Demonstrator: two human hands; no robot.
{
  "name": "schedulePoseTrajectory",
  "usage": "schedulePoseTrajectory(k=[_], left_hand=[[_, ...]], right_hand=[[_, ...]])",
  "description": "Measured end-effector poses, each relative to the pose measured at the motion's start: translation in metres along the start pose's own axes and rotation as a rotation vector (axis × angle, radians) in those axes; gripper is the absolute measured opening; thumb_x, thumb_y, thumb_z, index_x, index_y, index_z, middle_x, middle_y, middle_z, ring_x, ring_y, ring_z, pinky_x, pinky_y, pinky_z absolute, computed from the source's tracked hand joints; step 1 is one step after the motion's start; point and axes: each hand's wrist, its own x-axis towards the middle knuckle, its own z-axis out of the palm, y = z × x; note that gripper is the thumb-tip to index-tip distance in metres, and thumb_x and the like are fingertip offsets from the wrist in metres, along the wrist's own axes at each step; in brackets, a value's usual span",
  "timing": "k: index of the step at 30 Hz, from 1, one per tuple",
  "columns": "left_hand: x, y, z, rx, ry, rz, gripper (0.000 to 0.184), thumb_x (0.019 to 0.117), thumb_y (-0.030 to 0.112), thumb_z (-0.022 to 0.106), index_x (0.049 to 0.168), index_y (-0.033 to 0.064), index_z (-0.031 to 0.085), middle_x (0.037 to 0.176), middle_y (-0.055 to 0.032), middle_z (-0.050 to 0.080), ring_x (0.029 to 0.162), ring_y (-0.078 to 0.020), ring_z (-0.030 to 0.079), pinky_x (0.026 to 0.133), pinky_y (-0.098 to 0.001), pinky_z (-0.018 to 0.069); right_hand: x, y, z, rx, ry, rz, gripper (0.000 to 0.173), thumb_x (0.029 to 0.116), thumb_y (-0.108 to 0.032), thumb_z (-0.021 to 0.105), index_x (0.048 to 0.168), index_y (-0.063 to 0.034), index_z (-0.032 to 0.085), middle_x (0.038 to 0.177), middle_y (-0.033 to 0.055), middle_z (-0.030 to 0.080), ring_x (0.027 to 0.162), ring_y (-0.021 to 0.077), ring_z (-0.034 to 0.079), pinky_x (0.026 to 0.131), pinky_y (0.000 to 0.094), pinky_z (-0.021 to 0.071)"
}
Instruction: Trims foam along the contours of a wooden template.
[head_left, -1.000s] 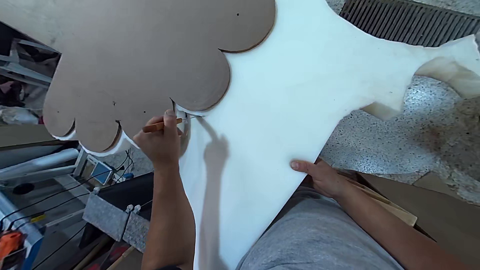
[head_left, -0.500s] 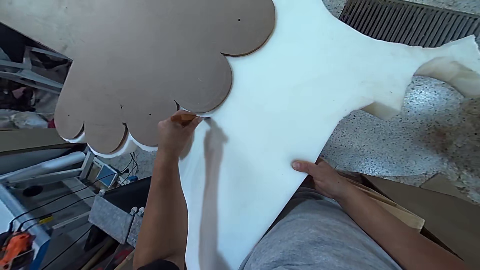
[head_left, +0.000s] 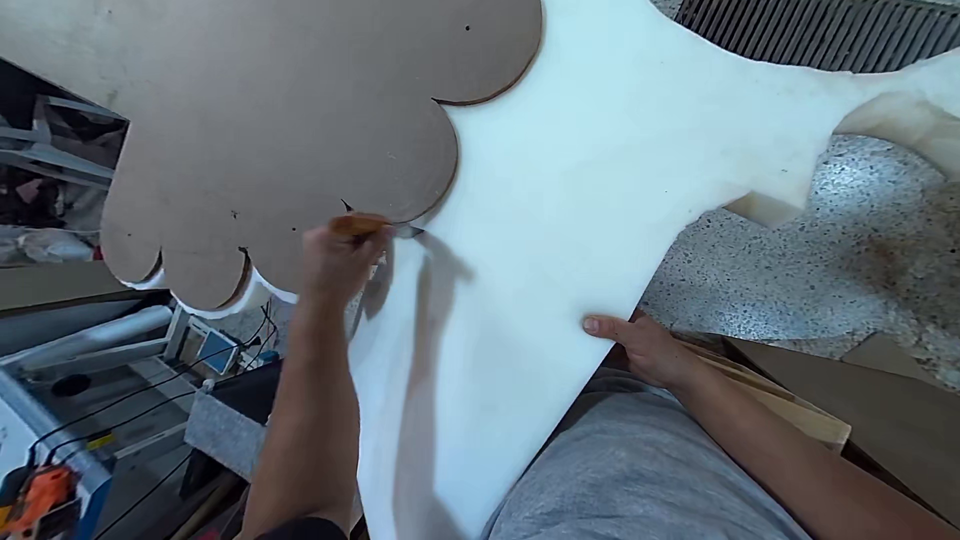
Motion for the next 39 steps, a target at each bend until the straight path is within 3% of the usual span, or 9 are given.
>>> schedulePoseTrajectory(k=[6, 11, 14, 16, 21, 25, 30, 35, 39], left_hand=[[0.003, 0.014, -0.011, -0.075, 0.025, 0.011, 0.024, 0.098, 0.027, 0.071, 0.111, 0.0076, 0.074, 0.091, -0.0003, 0.077, 0.072, -0.0066, 0.072, 0.066, -0.028, 0.0636], [0.016, 0.005, 0.012, -0.092, 0.009, 0.02, 0.023, 0.0987, 0.027, 0.07, 0.108, 0.0064, 0.075, 0.086, -0.0004, 0.075, 0.067, -0.0062, 0.07, 0.064, -0.0277, 0.0619], [0.019, 0.03, -0.017, -0.112, 0.007, 0.166, 0.021, 0.1005, 0.024, 0.068, 0.11, 0.0051, 0.073, 0.093, 0.0001, 0.075, 0.071, -0.0055, 0.07, 0.066, -0.0268, 0.0619], [0.017, 0.028, -0.02, -0.14, 0.038, 0.219, 0.021, 0.1018, 0.024, 0.067, 0.11, 0.0055, 0.072, 0.089, 0.0023, 0.074, 0.069, -0.0044, 0.068, 0.065, -0.026, 0.0608], [0.012, -0.002, 0.021, -0.006, -0.041, -0.003, 0.023, 0.1008, 0.027, 0.067, 0.111, 0.0076, 0.075, 0.089, -0.0029, 0.077, 0.073, -0.0098, 0.073, 0.069, -0.0332, 0.0644], [0.005, 0.014, 0.011, -0.087, 0.075, 0.092, 0.025, 0.1011, 0.027, 0.068, 0.11, 0.0047, 0.073, 0.087, -0.0006, 0.075, 0.071, -0.0063, 0.071, 0.067, -0.0276, 0.0632], [0.015, 0.0, 0.045, -0.165, 0.051, 0.035, 0.023, 0.1013, 0.024, 0.067, 0.109, 0.0043, 0.074, 0.086, -0.0017, 0.076, 0.07, -0.0083, 0.072, 0.066, -0.0299, 0.0636], [0.024, 0.034, 0.002, -0.242, 0.092, 0.208, 0.017, 0.1016, 0.019, 0.067, 0.11, 0.0052, 0.071, 0.089, 0.0034, 0.076, 0.071, -0.0065, 0.072, 0.067, -0.0291, 0.064], [0.03, 0.009, 0.051, -0.091, -0.037, 0.022, 0.023, 0.0997, 0.022, 0.068, 0.111, 0.0033, 0.073, 0.093, -0.006, 0.076, 0.074, -0.0128, 0.073, 0.071, -0.037, 0.0646]], right_hand=[[0.003, -0.007, -0.002, 0.034, -0.058, -0.022, 0.031, 0.0939, -0.022, 0.074, 0.121, -0.0065, 0.067, 0.104, 0.0159, 0.074, 0.091, 0.0249, 0.074, 0.081, 0.0404, 0.0635], [0.006, -0.004, 0.001, 0.039, -0.056, -0.005, 0.034, 0.0933, -0.023, 0.075, 0.121, -0.0062, 0.066, 0.105, 0.0161, 0.074, 0.091, 0.0256, 0.074, 0.081, 0.0405, 0.0636], [0.001, -0.006, 0.002, 0.04, -0.045, -0.013, 0.033, 0.0933, -0.023, 0.075, 0.122, -0.0086, 0.067, 0.104, 0.0144, 0.075, 0.09, 0.0237, 0.075, 0.08, 0.0391, 0.0637], [0.001, -0.005, 0.003, 0.054, -0.051, -0.012, 0.032, 0.0934, -0.023, 0.075, 0.121, -0.0085, 0.067, 0.104, 0.014, 0.074, 0.091, 0.0231, 0.074, 0.081, 0.0397, 0.0634], [0.0, -0.005, 0.004, 0.048, -0.033, -0.036, 0.03, 0.0956, -0.017, 0.071, 0.122, -0.0059, 0.066, 0.104, 0.0161, 0.074, 0.09, 0.0251, 0.075, 0.079, 0.0408, 0.0642], [0.002, -0.007, -0.002, 0.043, -0.063, -0.007, 0.029, 0.0959, -0.017, 0.071, 0.122, -0.0058, 0.065, 0.105, 0.0156, 0.074, 0.092, 0.0252, 0.074, 0.083, 0.0411, 0.0634], [0.008, -0.007, -0.002, 0.035, -0.07, 0.001, 0.033, 0.0948, -0.022, 0.073, 0.123, -0.0071, 0.065, 0.104, 0.0148, 0.075, 0.09, 0.0247, 0.075, 0.08, 0.0401, 0.064], [0.003, -0.008, -0.001, 0.044, -0.064, -0.003, 0.03, 0.0943, -0.023, 0.074, 0.12, -0.0087, 0.067, 0.103, 0.0137, 0.075, 0.09, 0.0235, 0.075, 0.081, 0.0396, 0.0638], [0.001, -0.005, 0.002, 0.032, -0.028, -0.018, 0.032, 0.0934, -0.026, 0.075, 0.12, -0.0093, 0.068, 0.102, 0.0134, 0.075, 0.087, 0.0229, 0.075, 0.076, 0.0375, 0.0642]])
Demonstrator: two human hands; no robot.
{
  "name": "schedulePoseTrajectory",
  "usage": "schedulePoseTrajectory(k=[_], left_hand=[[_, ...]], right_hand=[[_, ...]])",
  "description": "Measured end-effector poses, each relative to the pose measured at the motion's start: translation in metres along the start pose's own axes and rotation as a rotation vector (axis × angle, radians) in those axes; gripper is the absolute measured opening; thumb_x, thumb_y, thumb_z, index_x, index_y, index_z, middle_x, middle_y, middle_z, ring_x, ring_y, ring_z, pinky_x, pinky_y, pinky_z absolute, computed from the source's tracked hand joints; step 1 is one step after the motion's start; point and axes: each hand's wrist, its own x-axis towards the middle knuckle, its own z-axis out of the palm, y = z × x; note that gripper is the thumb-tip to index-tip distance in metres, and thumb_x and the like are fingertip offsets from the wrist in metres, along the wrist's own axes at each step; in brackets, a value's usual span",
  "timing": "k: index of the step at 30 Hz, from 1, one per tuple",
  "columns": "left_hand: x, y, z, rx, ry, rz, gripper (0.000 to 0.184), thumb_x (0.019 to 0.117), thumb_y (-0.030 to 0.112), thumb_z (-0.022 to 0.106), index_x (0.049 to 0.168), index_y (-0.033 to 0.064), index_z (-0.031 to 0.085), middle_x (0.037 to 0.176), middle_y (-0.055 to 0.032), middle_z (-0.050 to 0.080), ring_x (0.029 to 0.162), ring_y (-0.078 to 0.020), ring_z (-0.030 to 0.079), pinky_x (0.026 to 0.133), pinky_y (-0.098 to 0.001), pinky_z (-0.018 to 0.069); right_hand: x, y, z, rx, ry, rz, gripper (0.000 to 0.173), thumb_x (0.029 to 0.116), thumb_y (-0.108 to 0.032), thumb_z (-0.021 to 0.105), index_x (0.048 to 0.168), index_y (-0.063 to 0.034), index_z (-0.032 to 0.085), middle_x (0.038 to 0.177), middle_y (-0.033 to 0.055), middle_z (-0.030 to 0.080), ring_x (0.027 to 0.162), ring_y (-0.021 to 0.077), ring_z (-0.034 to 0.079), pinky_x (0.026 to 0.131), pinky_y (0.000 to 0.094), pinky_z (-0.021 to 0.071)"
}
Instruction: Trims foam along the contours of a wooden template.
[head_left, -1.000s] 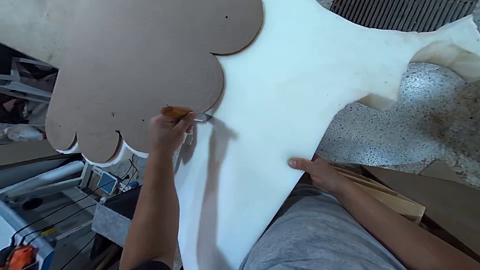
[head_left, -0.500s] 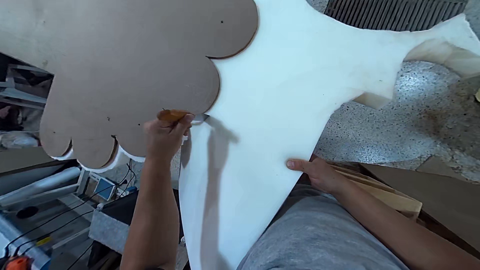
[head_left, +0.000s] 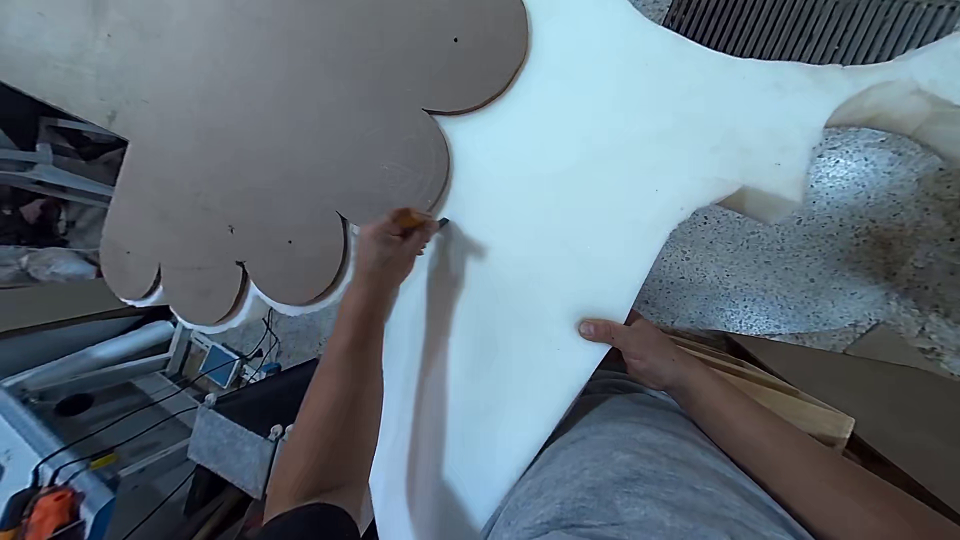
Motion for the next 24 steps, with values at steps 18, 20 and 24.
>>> schedulePoseTrajectory(k=[18, 20, 24], left_hand=[[0.007, 0.047, 0.012, -0.016, 0.287, 0.009, 0.024, 0.103, 0.027, 0.065, 0.103, 0.0034, 0.069, 0.077, 0.0003, 0.073, 0.063, -0.0096, 0.071, 0.06, -0.0327, 0.064], [0.019, 0.028, 0.037, 0.025, 0.203, -0.039, 0.028, 0.103, 0.029, 0.064, 0.104, 0.0021, 0.072, 0.079, -0.0043, 0.073, 0.064, -0.0126, 0.071, 0.062, -0.0369, 0.0632], [0.032, 0.055, 0.017, -0.03, 0.227, -0.089, 0.025, 0.1027, 0.029, 0.065, 0.103, 0.0051, 0.072, 0.08, 0.0004, 0.074, 0.065, -0.0101, 0.071, 0.063, -0.0334, 0.0639]], right_hand=[[0.001, -0.007, -0.005, -0.008, -0.04, -0.02, 0.029, 0.093, -0.018, 0.075, 0.118, -0.0052, 0.069, 0.102, 0.0127, 0.075, 0.091, 0.0221, 0.075, 0.084, 0.0378, 0.0636], [0.001, -0.009, -0.005, -0.023, -0.043, -0.02, 0.028, 0.0925, -0.017, 0.075, 0.117, -0.0046, 0.069, 0.102, 0.0124, 0.076, 0.091, 0.022, 0.075, 0.085, 0.0376, 0.0636], [0.001, -0.018, -0.008, 0.003, -0.084, -0.008, 0.028, 0.0906, -0.01, 0.076, 0.116, -0.0039, 0.067, 0.1, 0.009, 0.076, 0.092, 0.0189, 0.075, 0.088, 0.0357, 0.063]])
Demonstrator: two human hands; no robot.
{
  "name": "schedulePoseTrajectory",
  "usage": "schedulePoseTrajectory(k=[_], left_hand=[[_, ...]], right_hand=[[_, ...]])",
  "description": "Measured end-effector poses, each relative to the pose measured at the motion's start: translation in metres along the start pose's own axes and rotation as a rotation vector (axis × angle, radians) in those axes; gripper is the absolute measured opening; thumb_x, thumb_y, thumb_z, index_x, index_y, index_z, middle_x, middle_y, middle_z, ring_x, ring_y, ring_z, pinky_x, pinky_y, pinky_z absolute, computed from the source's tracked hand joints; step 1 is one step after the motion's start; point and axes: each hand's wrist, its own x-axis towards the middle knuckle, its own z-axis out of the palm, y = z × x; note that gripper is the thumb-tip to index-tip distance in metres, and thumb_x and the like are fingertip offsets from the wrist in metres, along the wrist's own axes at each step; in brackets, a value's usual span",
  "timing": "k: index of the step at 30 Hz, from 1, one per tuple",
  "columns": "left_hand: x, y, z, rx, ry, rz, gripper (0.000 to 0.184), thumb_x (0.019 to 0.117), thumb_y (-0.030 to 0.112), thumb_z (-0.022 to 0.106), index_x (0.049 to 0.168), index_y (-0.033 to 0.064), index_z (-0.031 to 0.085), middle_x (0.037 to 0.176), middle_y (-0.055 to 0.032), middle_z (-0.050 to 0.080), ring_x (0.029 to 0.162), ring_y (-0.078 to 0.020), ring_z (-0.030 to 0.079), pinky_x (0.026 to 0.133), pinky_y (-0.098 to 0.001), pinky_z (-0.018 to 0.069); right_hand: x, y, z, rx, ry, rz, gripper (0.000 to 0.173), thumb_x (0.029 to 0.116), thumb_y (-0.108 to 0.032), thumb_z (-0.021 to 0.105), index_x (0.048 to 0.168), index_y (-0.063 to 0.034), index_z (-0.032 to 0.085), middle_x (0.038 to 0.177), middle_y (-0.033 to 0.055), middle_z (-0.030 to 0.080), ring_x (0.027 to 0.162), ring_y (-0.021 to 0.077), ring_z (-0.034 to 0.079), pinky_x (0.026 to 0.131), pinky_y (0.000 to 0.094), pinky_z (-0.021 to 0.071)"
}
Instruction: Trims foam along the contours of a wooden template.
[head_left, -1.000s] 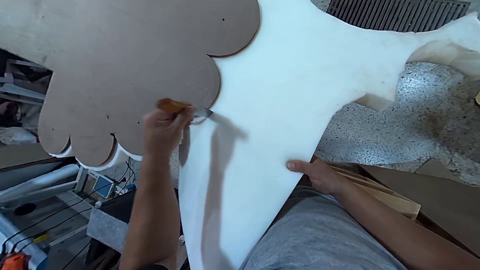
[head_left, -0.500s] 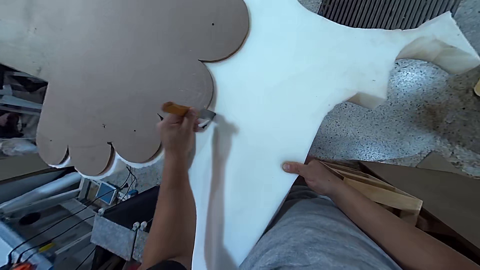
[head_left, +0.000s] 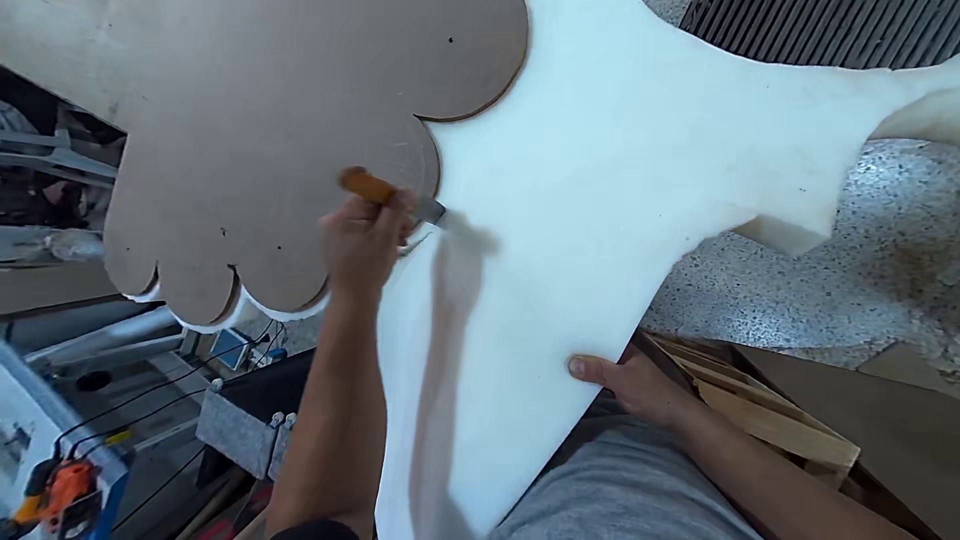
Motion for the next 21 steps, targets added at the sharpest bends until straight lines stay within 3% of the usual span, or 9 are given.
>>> schedulePoseTrajectory(k=[3, 5, 8, 10, 12, 15, 16, 18, 21], left_hand=[[0.005, 0.018, -0.005, -0.085, 0.124, 0.085, 0.017, 0.1033, 0.024, 0.065, 0.098, 0.008, 0.068, 0.076, 0.0033, 0.073, 0.062, -0.0103, 0.071, 0.058, -0.0321, 0.0638], [0.008, 0.002, 0.024, 0.016, 0.063, -0.002, 0.025, 0.1036, 0.026, 0.064, 0.101, 0.0027, 0.07, 0.076, -0.0013, 0.072, 0.062, -0.012, 0.07, 0.059, -0.0348, 0.0631], [0.008, -0.008, 0.054, 0.17, 0.007, -0.177, 0.033, 0.1044, 0.036, 0.061, 0.103, 0.005, 0.072, 0.078, -0.0034, 0.074, 0.065, -0.0143, 0.073, 0.064, -0.0388, 0.0649], [0.004, 0.012, 0.049, 0.121, 0.121, -0.167, 0.031, 0.1042, 0.033, 0.062, 0.103, 0.0032, 0.071, 0.078, -0.0035, 0.074, 0.064, -0.0149, 0.072, 0.062, -0.0385, 0.0646], [-0.001, 0.026, 0.04, 0.125, 0.234, -0.103, 0.025, 0.102, 0.03, 0.067, 0.099, 0.0054, 0.071, 0.075, 0.0004, 0.073, 0.061, -0.0101, 0.07, 0.057, -0.032, 0.0623], [-0.002, 0.024, 0.032, 0.228, 0.222, -0.044, 0.022, 0.098, 0.03, 0.072, 0.096, 0.0079, 0.073, 0.077, 0.0032, 0.073, 0.064, -0.0026, 0.067, 0.061, -0.0247, 0.059], [-0.003, 0.024, 0.03, 0.261, 0.192, -0.044, 0.022, 0.0967, 0.032, 0.072, 0.095, 0.0098, 0.074, 0.078, 0.0038, 0.073, 0.065, -0.0013, 0.067, 0.062, -0.0244, 0.0582], [-0.004, 0.026, 0.025, 0.308, 0.078, -0.036, 0.021, 0.098, 0.033, 0.069, 0.095, 0.0124, 0.074, 0.08, 0.0037, 0.072, 0.065, -0.0018, 0.065, 0.06, -0.024, 0.0569], [-0.001, 0.022, 0.028, 0.361, -0.048, -0.02, 0.016, 0.0983, 0.028, 0.068, 0.103, 0.014, 0.075, 0.087, 0.0042, 0.073, 0.068, -0.0009, 0.065, 0.061, -0.0224, 0.0567]], right_hand=[[0.005, 0.002, -0.007, 0.034, -0.068, -0.019, 0.023, 0.0917, -0.009, 0.075, 0.114, -0.0044, 0.069, 0.1, 0.0063, 0.077, 0.094, 0.0157, 0.074, 0.091, 0.0338, 0.0618], [0.009, 0.0, -0.012, 0.041, -0.105, -0.022, 0.025, 0.0916, -0.009, 0.076, 0.114, -0.0039, 0.068, 0.102, 0.0065, 0.076, 0.095, 0.0168, 0.074, 0.092, 0.0352, 0.062], [0.008, -0.011, -0.023, -0.014, -0.16, 0.034, 0.029, 0.0909, -0.013, 0.078, 0.116, -0.003, 0.068, 0.104, 0.0058, 0.076, 0.098, 0.0167, 0.074, 0.094, 0.0359, 0.0613], [0.009, -0.02, -0.035, -0.119, -0.217, 0.086, 0.035, 0.0894, -0.02, 0.081, 0.118, -0.0053, 0.067, 0.107, 0.0019, 0.076, 0.102, 0.0129, 0.073, 0.097, 0.0336, 0.06], [0.014, -0.024, -0.05, -0.241, -0.258, 0.07, 0.046, 0.087, -0.038, 0.082, 0.12, -0.0096, 0.068, 0.11, -0.0023, 0.075, 0.106, 0.0091, 0.071, 0.098, 0.0325, 0.0588], [0.026, -0.031, -0.072, -0.011, -0.046, -0.076, 0.077, 0.0821, -0.057, 0.079, 0.133, -0.0055, 0.054, 0.115, 0.0073, 0.072, 0.106, 0.0214, 0.071, 0.094, 0.0444, 0.0606], [0.033, -0.038, -0.08, 0.095, 0.04, -0.104, 0.083, 0.0794, -0.057, 0.082, 0.136, -0.0062, 0.05, 0.114, 0.0105, 0.071, 0.104, 0.0254, 0.071, 0.092, 0.0482, 0.0611], [0.047, -0.052, -0.082, 0.105, 0.169, -0.127, 0.081, 0.0734, -0.053, 0.089, 0.129, -0.0058, 0.054, 0.107, 0.01, 0.072, 0.097, 0.0241, 0.073, 0.086, 0.0458, 0.0628], [0.056, -0.065, -0.059, -0.151, 0.242, -0.08, 0.06, 0.0707, -0.032, 0.095, 0.115, -0.003, 0.067, 0.1, 0.0081, 0.075, 0.095, 0.0189, 0.074, 0.088, 0.0374, 0.0637]])
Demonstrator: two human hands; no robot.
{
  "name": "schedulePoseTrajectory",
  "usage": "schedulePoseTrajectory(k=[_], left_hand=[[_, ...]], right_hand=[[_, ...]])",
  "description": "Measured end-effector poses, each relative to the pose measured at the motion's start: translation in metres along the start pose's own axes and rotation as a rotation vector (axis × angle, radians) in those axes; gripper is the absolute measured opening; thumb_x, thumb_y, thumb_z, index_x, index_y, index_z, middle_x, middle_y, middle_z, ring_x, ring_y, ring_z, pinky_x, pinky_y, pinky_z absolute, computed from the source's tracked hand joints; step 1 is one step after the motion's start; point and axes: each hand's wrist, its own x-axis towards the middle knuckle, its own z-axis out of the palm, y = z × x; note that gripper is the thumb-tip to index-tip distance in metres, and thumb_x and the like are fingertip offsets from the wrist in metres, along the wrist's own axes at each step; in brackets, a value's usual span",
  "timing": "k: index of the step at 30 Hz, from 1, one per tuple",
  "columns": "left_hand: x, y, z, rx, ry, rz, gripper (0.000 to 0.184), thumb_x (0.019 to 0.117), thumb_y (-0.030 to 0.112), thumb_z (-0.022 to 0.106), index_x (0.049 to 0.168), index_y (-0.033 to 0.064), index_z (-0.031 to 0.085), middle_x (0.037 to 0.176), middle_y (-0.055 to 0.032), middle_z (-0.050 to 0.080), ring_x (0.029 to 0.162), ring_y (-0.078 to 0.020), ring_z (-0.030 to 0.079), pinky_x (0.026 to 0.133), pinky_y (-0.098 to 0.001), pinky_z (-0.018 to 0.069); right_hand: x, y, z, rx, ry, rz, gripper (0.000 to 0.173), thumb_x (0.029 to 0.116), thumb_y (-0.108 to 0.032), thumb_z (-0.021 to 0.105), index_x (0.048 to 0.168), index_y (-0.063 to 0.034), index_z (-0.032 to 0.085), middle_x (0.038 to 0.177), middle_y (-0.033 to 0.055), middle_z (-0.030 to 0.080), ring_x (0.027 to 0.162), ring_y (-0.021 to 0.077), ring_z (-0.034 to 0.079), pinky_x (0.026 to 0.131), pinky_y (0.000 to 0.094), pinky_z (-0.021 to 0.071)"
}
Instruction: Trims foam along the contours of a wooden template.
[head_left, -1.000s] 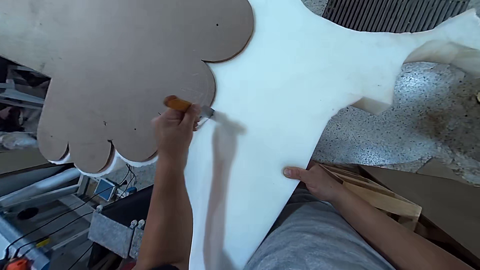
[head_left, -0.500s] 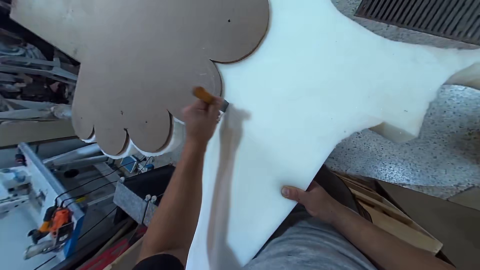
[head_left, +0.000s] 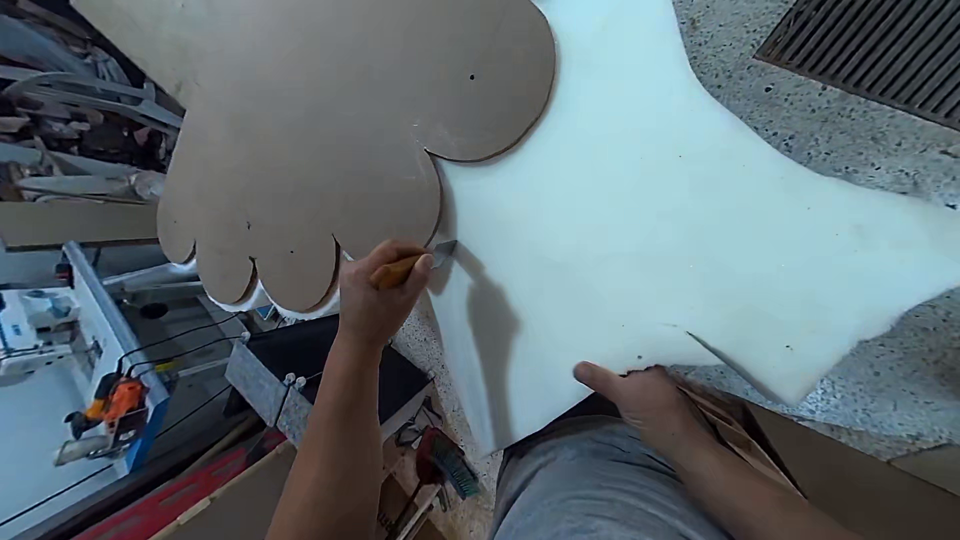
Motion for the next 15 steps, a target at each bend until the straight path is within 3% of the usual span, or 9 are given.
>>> schedulePoseTrajectory(k=[4, 7, 9, 13, 15], left_hand=[[-0.006, 0.001, -0.009, 0.033, 0.022, 0.06, 0.022, 0.0996, 0.026, 0.067, 0.112, 0.0097, 0.076, 0.099, -0.0011, 0.076, 0.081, -0.0035, 0.071, 0.075, -0.0261, 0.0619], [-0.013, 0.017, -0.032, -0.034, 0.142, 0.088, 0.024, 0.0999, 0.025, 0.067, 0.11, 0.0049, 0.074, 0.095, -0.0023, 0.075, 0.076, -0.0048, 0.07, 0.069, -0.0254, 0.0612], [-0.012, 0.018, -0.025, -0.036, 0.179, 0.072, 0.023, 0.1005, 0.024, 0.066, 0.109, 0.004, 0.073, 0.093, -0.0022, 0.075, 0.073, -0.0032, 0.068, 0.067, -0.0237, 0.0602], [0.004, -0.002, 0.01, -0.005, 0.1, 0.001, 0.022, 0.1033, 0.027, 0.063, 0.108, 0.0078, 0.074, 0.09, -0.0017, 0.074, 0.07, -0.0027, 0.067, 0.065, -0.0236, 0.0587], [0.003, 0.005, -0.005, -0.04, 0.115, -0.005, 0.022, 0.1035, 0.026, 0.064, 0.111, 0.0073, 0.074, 0.094, -0.0016, 0.075, 0.074, -0.0047, 0.069, 0.068, -0.0263, 0.0609]], right_hand=[[-0.002, -0.003, -0.014, -0.004, -0.009, 0.003, 0.044, 0.0762, -0.014, 0.089, 0.112, 0.0007, 0.069, 0.1, 0.0138, 0.075, 0.095, 0.0247, 0.074, 0.088, 0.041, 0.0637], [-0.008, -0.004, -0.027, 0.123, -0.049, -0.005, 0.042, 0.0761, -0.01, 0.089, 0.111, 0.0008, 0.068, 0.1, 0.0166, 0.074, 0.093, 0.0268, 0.074, 0.087, 0.0437, 0.0635], [-0.01, -0.002, -0.027, 0.183, -0.068, 0.002, 0.041, 0.0759, -0.009, 0.088, 0.111, -0.0002, 0.069, 0.1, 0.017, 0.074, 0.092, 0.0272, 0.074, 0.087, 0.0453, 0.063], [-0.006, 0.001, -0.033, 0.186, -0.118, -0.015, 0.039, 0.0786, -0.012, 0.088, 0.111, -0.0025, 0.07, 0.102, 0.0161, 0.074, 0.094, 0.027, 0.074, 0.088, 0.047, 0.0624], [-0.006, -0.004, -0.036, 0.174, -0.128, -0.029, 0.036, 0.0784, -0.01, 0.087, 0.11, -0.0037, 0.071, 0.101, 0.0147, 0.075, 0.093, 0.0254, 0.074, 0.087, 0.0451, 0.0629]])
